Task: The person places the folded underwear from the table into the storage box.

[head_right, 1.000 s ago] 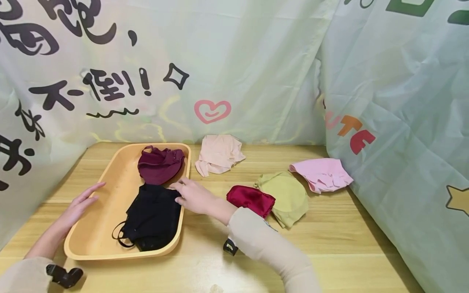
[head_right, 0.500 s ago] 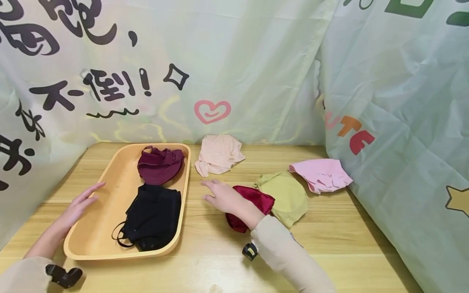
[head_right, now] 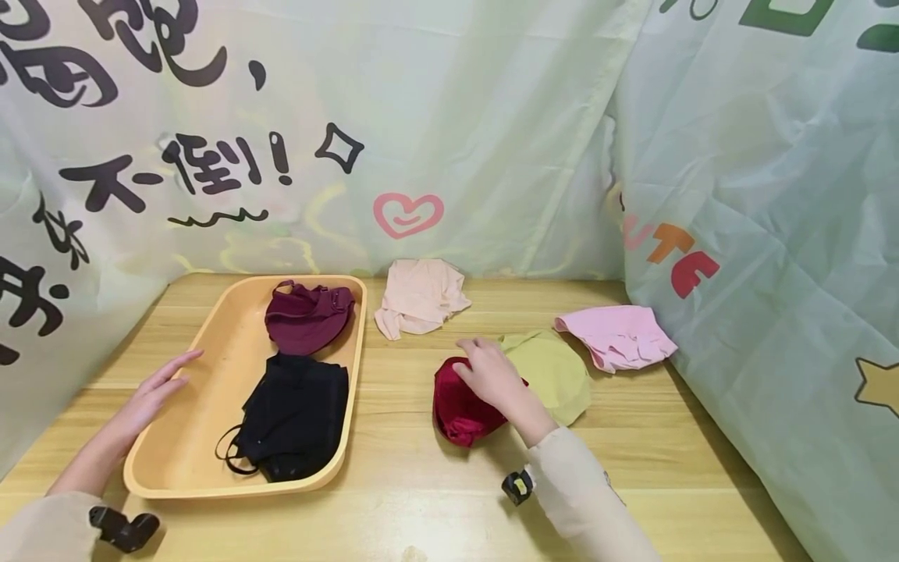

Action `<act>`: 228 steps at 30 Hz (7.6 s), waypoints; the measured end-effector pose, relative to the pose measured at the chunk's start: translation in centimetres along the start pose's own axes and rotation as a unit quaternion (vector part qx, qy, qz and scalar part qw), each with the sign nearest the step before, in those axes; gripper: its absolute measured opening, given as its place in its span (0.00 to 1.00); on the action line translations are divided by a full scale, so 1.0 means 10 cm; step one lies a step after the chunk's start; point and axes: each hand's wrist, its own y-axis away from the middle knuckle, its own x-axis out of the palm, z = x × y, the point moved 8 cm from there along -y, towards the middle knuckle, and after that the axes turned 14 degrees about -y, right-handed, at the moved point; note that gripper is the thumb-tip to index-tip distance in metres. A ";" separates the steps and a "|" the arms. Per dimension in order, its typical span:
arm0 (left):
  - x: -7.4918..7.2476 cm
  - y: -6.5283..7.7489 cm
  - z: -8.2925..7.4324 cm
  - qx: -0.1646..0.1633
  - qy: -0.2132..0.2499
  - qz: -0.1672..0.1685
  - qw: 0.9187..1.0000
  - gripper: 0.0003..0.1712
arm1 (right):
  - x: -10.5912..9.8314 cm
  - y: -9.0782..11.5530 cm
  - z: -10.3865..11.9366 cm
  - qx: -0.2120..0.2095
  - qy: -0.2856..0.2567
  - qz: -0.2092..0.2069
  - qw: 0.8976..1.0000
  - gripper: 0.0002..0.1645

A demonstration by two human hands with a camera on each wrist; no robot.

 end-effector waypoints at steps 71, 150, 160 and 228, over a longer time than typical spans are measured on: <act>0.02 -0.01 -0.01 0.003 0.003 -0.010 1.000 0.25 | -0.26 -0.03 -0.05 0.085 -0.416 -0.068 0.903 0.22; 0.01 -0.01 0.00 -0.021 -0.017 0.002 1.000 0.25 | 0.94 -1.19 0.98 0.041 -0.298 0.105 0.948 0.24; 0.01 0.00 0.02 -0.015 -0.011 -0.001 1.000 0.25 | 0.82 -0.94 0.94 0.024 -0.366 0.108 0.924 0.23; 0.01 0.02 0.04 -0.029 -0.005 0.011 1.000 0.26 | 0.11 -1.01 -0.59 0.228 -0.309 0.022 0.923 0.40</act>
